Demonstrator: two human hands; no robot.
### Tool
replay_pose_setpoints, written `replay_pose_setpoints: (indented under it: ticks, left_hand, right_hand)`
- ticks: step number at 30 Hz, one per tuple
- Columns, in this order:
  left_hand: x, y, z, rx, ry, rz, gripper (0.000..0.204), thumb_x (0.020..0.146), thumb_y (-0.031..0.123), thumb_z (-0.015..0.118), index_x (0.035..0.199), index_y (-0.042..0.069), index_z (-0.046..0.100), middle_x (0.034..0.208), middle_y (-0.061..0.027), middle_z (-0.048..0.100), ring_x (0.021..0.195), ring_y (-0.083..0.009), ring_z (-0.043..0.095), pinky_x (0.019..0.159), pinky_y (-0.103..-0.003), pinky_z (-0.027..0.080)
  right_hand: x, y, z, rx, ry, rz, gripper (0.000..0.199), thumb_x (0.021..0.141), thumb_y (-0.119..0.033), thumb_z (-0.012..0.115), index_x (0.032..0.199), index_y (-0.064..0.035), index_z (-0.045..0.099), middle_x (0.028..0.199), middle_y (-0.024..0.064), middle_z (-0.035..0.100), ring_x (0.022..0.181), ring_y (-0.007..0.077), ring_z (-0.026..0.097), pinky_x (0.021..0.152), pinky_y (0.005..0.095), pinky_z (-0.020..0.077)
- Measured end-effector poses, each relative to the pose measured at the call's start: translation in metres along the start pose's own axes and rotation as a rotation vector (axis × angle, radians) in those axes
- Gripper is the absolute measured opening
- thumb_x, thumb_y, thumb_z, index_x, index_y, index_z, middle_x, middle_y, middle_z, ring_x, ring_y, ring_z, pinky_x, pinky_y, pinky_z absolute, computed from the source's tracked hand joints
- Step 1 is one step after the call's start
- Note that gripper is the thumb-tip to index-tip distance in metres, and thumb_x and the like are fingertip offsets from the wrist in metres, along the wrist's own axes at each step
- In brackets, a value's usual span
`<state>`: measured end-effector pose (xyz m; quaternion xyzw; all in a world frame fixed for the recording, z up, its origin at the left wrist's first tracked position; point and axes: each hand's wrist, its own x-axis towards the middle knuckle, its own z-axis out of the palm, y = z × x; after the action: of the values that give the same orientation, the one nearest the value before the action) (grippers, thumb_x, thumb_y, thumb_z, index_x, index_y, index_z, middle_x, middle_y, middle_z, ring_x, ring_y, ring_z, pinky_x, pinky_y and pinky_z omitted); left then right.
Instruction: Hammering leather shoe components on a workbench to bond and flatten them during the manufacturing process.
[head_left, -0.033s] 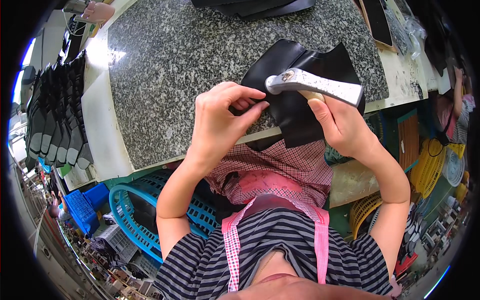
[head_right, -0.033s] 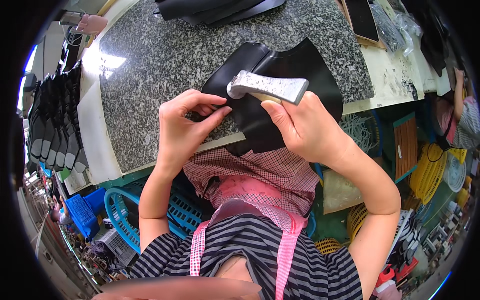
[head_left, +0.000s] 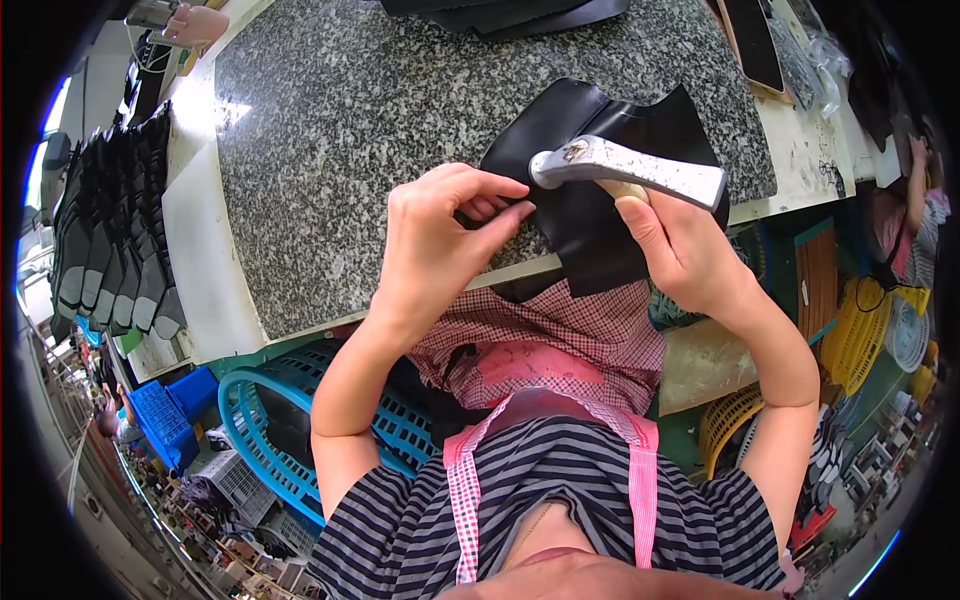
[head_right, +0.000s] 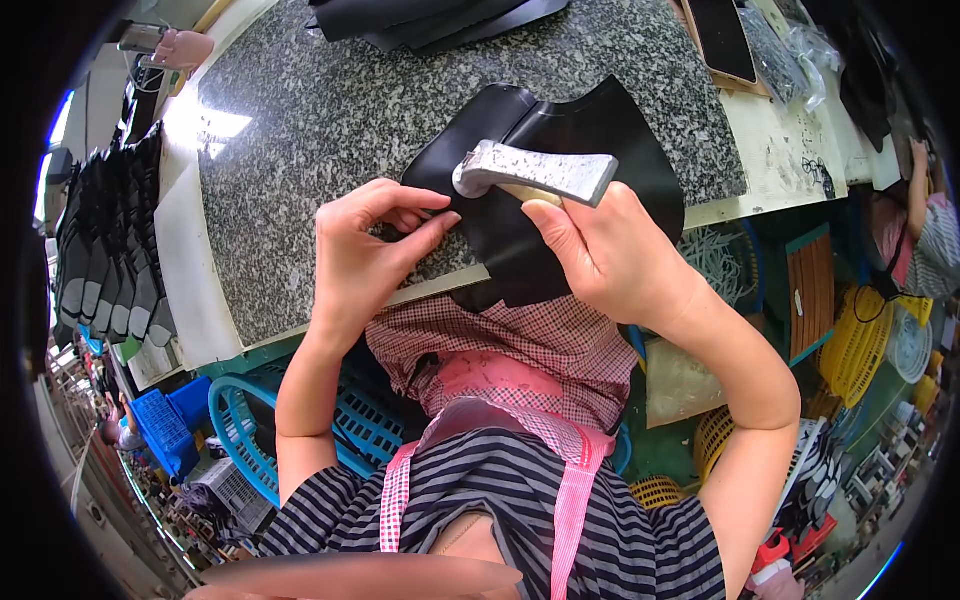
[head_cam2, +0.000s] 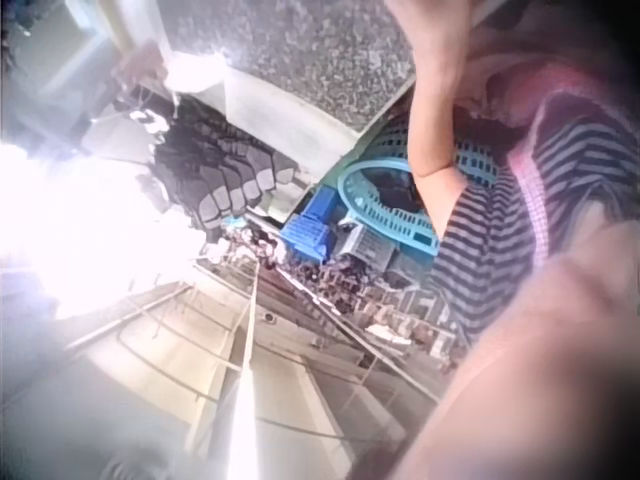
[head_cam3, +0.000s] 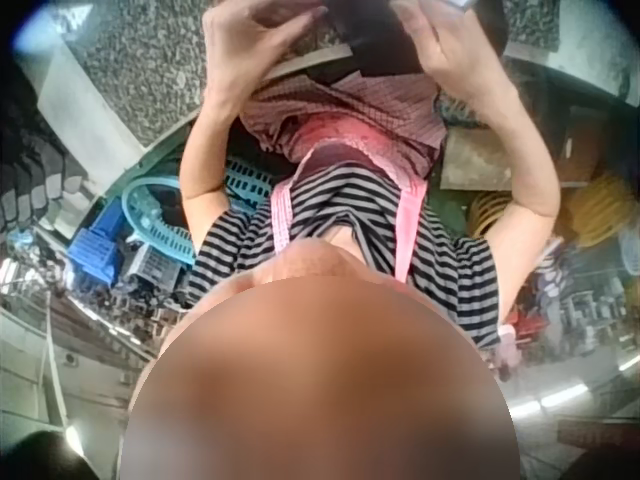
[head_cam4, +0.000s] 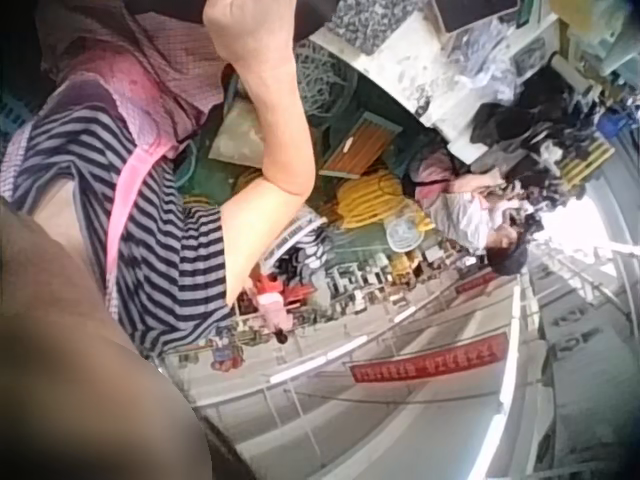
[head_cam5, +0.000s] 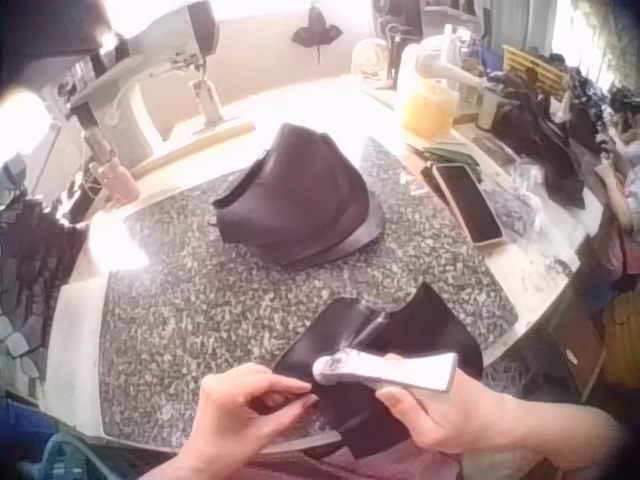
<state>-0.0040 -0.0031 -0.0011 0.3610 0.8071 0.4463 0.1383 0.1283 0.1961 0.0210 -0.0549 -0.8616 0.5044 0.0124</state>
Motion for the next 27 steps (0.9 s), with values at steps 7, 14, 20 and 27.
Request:
replay_pose_setpoints:
  ticks: [7,14,20,27]
  left_hand:
    - [0.009,0.004,-0.011,-0.097,-0.126,-0.19,0.015,0.079,0.003,0.082,0.093,0.001,0.078,0.077,0.0014,0.07,0.066,-0.0014,0.056,0.061,-0.018,0.047]
    - [0.018,0.005,-0.013,-0.074,-0.176,-0.244,0.013,0.079,0.006,0.08,0.091,0.0,0.078,0.074,-0.0062,0.071,0.061,-0.0074,0.057,0.058,-0.024,0.048]
    - [0.017,0.005,-0.016,0.116,-0.067,-0.05,0.015,0.075,0.011,0.083,0.089,0.005,0.079,0.073,-0.0089,0.066,0.066,-0.0175,0.061,0.064,-0.03,0.051]
    - [0.014,-0.001,-0.015,0.081,-0.061,-0.017,0.014,0.076,0.01,0.082,0.088,0.005,0.078,0.076,-0.0098,0.066,0.071,-0.0213,0.064,0.064,-0.033,0.052]
  right_hand:
    - [-0.001,0.009,0.001,-0.048,0.048,-0.113,0.03,0.1,-0.013,0.05,0.122,0.0042,0.063,0.095,0.0248,0.067,0.085,0.0429,0.064,0.074,0.0404,0.0512]
    - [-0.004,0.008,0.0,-0.004,0.018,0.002,0.028,0.099,-0.012,0.053,0.12,0.0036,0.064,0.09,0.0235,0.066,0.078,0.0405,0.063,0.072,0.0401,0.0507]
    - [-0.003,0.015,0.002,-0.042,0.09,-0.219,0.028,0.098,-0.009,0.055,0.122,0.0035,0.063,0.086,0.0235,0.064,0.071,0.0384,0.062,0.065,0.0399,0.0496]
    - [0.0,-0.03,-0.009,-0.222,0.112,-0.252,0.016,0.096,-0.009,0.052,0.105,0.0037,0.057,0.069,0.022,0.06,0.068,0.0449,0.062,0.06,0.0478,0.0495]
